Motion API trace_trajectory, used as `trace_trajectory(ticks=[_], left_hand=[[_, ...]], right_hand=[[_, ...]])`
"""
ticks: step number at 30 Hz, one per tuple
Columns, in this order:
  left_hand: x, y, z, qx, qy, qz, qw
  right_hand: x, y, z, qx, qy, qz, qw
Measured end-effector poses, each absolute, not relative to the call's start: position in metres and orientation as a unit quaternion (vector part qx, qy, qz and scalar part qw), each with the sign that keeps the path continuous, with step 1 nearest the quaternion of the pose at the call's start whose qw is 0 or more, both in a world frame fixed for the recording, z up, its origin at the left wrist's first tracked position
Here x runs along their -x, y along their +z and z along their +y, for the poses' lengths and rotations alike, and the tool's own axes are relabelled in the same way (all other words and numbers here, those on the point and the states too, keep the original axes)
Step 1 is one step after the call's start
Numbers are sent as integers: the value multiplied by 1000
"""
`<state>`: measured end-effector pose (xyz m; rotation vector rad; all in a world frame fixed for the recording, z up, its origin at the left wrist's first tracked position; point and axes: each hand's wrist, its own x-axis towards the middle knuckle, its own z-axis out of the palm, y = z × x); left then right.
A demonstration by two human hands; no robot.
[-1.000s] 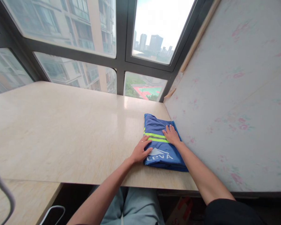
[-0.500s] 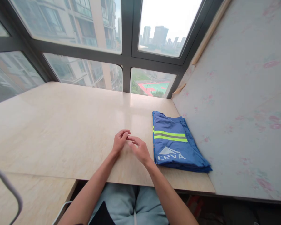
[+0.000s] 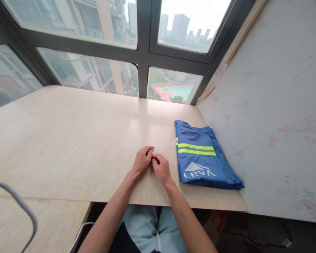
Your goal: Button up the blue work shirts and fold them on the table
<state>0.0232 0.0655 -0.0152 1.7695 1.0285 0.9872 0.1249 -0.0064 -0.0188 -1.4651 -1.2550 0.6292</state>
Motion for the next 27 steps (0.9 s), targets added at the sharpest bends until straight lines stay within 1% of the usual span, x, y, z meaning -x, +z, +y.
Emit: trace_trajectory(ticks=[6, 27], left_hand=[[-19, -8, 55, -790, 325, 319, 411], [-20, -11, 53, -761, 345, 355, 419]], right_hand=[[-123, -20, -10, 640, 244, -527, 503], [-124, -16, -11, 622, 233, -566, 488]])
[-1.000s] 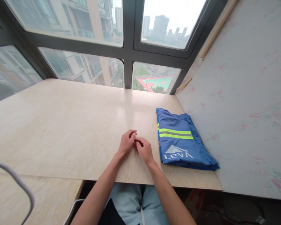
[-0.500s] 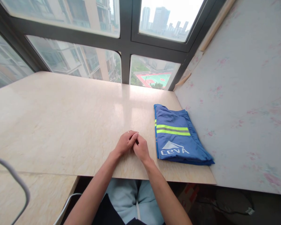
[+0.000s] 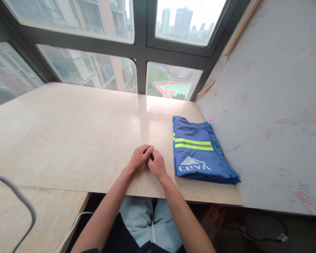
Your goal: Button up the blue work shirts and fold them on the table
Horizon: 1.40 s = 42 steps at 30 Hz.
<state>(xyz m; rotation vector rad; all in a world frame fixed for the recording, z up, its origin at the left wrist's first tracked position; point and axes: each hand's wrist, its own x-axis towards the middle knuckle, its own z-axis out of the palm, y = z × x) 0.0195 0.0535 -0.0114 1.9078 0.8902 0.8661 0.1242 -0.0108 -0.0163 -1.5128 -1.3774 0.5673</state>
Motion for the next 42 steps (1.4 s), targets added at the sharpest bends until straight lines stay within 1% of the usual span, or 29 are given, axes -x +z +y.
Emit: trace_trajectory(ticks=[12, 42], left_hand=[[-21, -12, 53, -733, 367, 364, 442], [-20, -15, 53, -732, 374, 366, 436]], right_hand=[[-124, -15, -11, 608, 254, -548, 515], [-125, -19, -10, 609, 239, -566, 502]])
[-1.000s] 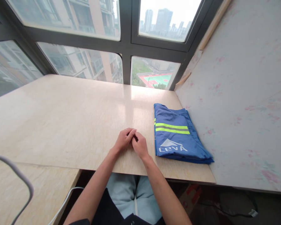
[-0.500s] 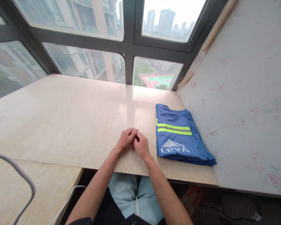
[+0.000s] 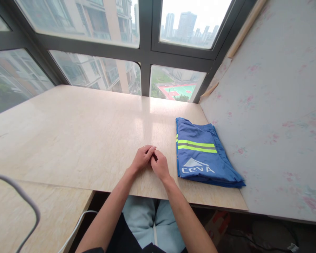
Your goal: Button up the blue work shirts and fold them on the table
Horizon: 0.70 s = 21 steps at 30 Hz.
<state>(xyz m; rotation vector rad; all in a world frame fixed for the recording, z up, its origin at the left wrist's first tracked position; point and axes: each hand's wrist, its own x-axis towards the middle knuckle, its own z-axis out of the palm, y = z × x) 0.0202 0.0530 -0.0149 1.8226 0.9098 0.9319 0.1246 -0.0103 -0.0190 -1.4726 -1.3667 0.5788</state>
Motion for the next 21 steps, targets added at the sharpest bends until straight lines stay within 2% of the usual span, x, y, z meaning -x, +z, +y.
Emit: trace_trajectory(ticks=[15, 21], left_hand=[[-20, -14, 53, -731, 373, 367, 438], [-20, -10, 53, -739, 364, 362, 437]], right_hand=[[-125, -18, -10, 613, 230, -569, 498], [-124, -17, -11, 590, 258, -546, 537]])
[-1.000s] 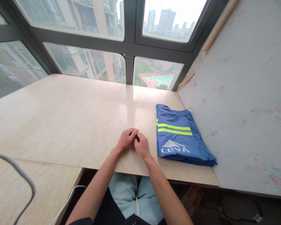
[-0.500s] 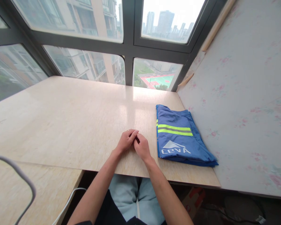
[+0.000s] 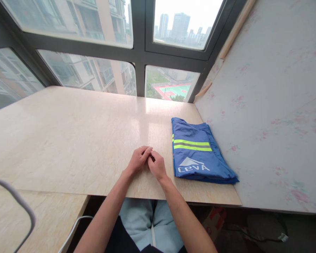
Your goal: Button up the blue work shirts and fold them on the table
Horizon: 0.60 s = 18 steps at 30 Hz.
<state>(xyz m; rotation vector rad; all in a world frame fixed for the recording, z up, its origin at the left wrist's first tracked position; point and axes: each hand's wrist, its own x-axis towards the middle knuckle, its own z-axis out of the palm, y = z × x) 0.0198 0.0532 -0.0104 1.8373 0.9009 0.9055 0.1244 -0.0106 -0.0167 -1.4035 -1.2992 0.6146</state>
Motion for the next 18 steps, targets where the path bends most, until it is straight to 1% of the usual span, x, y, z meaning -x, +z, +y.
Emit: trace_trajectory(ticks=[5, 8, 11, 15, 16, 18], left_hand=[[-19, -13, 55, -758, 344, 356, 424], [-20, -17, 56, -769, 343, 363, 401], [-20, -20, 58, -786, 337, 358, 375], [-19, -21, 60, -793, 330, 359, 365], [-19, -21, 60, -794, 329, 360, 364], [-19, -21, 61, -792, 330, 362, 364]], right_hand=[[-126, 5, -45, 561, 257, -541, 571], [-134, 31, -77, 540, 226, -562, 584], [-162, 54, -94, 548, 174, -583, 574], [-241, 63, -86, 647, 73, -546, 527], [-264, 61, -82, 686, 39, -531, 495], [-308, 52, -77, 778, -8, -482, 404]])
